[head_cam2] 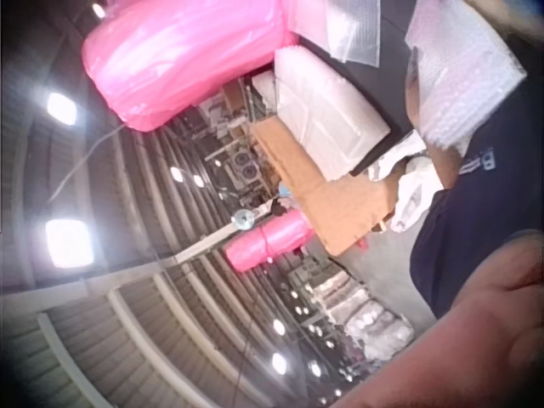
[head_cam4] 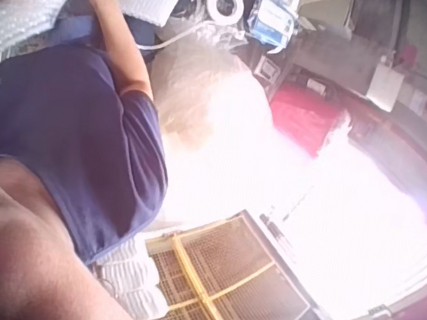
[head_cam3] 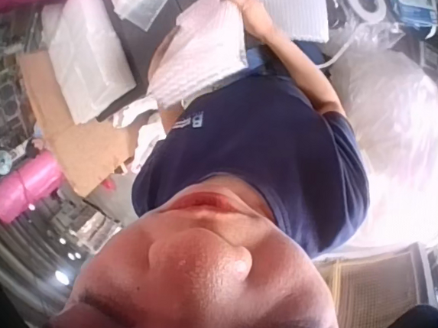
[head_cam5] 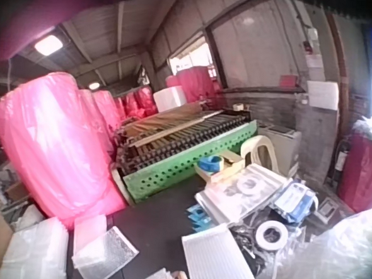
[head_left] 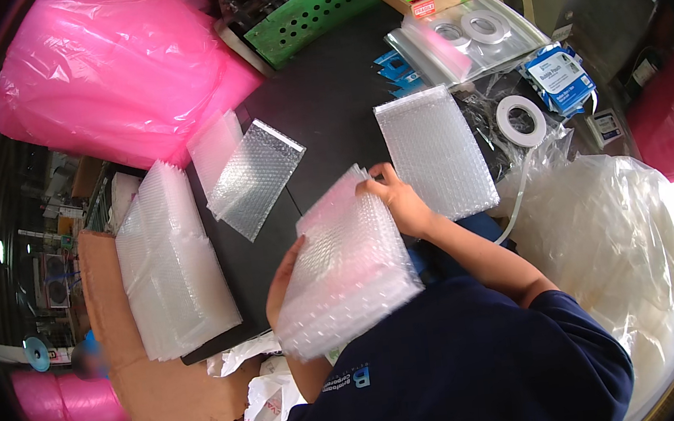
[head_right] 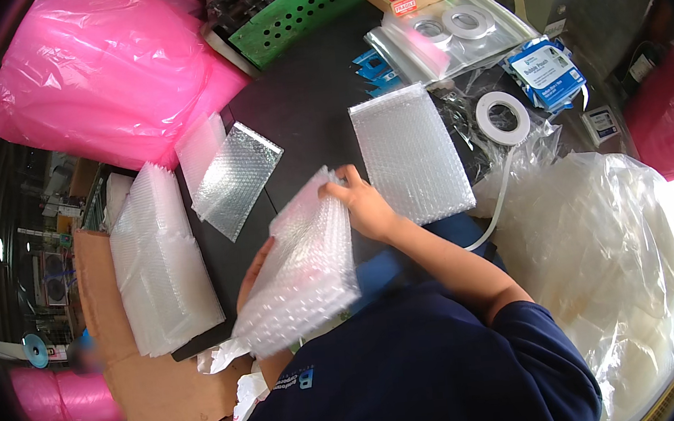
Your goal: The person handles multiple sheets of bubble wrap, stacking them on a table. They then use a roll of clear tape to seal the edges of the bubble wrap sheets. The person works in a warehouse environment with various packaging supplies visible.
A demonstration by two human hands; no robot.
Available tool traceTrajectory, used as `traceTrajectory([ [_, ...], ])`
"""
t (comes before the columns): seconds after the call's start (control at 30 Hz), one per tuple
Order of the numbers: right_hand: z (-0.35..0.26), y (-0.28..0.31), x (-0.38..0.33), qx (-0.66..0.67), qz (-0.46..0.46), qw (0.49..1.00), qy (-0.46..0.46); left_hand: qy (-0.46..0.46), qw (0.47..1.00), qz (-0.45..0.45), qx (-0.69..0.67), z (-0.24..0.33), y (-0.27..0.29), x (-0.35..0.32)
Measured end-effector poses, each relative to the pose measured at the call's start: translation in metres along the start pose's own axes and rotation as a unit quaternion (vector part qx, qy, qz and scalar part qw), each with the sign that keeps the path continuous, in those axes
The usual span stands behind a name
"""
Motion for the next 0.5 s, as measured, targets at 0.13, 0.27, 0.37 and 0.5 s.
traceTrajectory([
  [0.13, -0.005, 0.039, 0.010, -0.115, 0.096, 0.984, 0.094, -0.087, 0.990, -0.071, -0.090, 0.017, -0.027, 0.023],
  [0.27, 0.020, 0.103, 0.020, 0.061, 0.101, 0.989, 0.090, -0.155, 0.972, -0.105, 0.142, 0.018, -0.051, 0.084],
  [0.37, 0.041, 0.162, -0.003, 0.481, 0.055, 0.869, -0.107, -0.169, 0.973, -0.119, 0.102, 0.010, -0.102, 0.111],
  [0.5, 0.066, 0.171, -0.021, 0.315, 0.094, 0.928, -0.176, -0.180, 0.965, -0.154, 0.115, -0.015, -0.139, 0.156],
])
Point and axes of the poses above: each hand's wrist, its own x-axis towards the middle knuckle, its own y-axis out of the back of the hand, z = x × y, the point moved 1 cm from there along x, towards the middle knuckle, and after that the axes turned 6 degrees about -z, right-handed, at the moved point
